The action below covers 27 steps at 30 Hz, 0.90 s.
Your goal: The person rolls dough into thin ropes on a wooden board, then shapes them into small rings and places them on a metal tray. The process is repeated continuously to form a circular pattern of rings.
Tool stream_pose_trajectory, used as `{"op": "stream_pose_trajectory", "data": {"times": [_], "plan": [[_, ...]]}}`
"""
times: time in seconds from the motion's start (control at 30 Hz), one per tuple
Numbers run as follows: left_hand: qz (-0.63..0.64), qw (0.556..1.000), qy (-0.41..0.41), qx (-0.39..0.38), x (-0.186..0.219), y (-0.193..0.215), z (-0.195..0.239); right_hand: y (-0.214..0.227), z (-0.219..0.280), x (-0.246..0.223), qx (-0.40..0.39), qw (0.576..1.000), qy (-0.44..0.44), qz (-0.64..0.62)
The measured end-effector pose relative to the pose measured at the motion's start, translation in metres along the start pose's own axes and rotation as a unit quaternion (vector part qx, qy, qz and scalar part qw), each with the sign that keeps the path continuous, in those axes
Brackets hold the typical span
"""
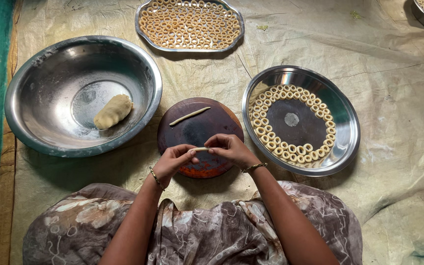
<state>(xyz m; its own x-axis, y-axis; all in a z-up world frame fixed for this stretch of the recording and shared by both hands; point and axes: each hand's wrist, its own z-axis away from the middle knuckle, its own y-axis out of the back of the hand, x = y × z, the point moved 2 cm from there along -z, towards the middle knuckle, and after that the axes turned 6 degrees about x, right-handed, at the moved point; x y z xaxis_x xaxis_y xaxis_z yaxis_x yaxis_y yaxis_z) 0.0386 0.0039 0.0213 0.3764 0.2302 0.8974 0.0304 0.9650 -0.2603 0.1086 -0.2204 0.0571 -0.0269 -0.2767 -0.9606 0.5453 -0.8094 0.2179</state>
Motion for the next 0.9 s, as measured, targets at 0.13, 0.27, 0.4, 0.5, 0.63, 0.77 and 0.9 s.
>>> {"op": "stream_pose_trajectory", "data": {"times": [0.13,0.27,0.4,0.5,0.63,0.77,0.9], "plan": [[-0.024,1.000,0.014,0.001,-0.011,0.001,-0.006,0.003,0.001,-0.007,0.013,1.000,0.005,-0.006],[-0.016,1.000,-0.021,0.000,-0.014,0.004,-0.010,0.004,0.003,-0.008,0.037,0.999,0.010,-0.012],[-0.033,0.998,-0.035,0.039,-0.013,0.002,-0.011,0.002,-0.001,-0.002,0.062,0.997,0.002,0.034],[-0.098,0.986,-0.055,0.123,-0.008,0.001,-0.011,-0.001,-0.006,0.007,0.102,0.993,-0.016,0.060],[-0.351,0.891,-0.122,0.260,0.001,0.007,-0.008,-0.005,-0.009,0.020,0.147,0.976,0.013,0.159],[-0.566,0.734,-0.187,0.325,-0.003,0.000,-0.008,0.001,-0.010,0.027,0.202,0.921,0.016,0.332],[-0.678,0.673,-0.203,0.216,-0.024,-0.040,-0.015,0.019,-0.013,0.024,0.266,0.914,0.009,0.307]]}}
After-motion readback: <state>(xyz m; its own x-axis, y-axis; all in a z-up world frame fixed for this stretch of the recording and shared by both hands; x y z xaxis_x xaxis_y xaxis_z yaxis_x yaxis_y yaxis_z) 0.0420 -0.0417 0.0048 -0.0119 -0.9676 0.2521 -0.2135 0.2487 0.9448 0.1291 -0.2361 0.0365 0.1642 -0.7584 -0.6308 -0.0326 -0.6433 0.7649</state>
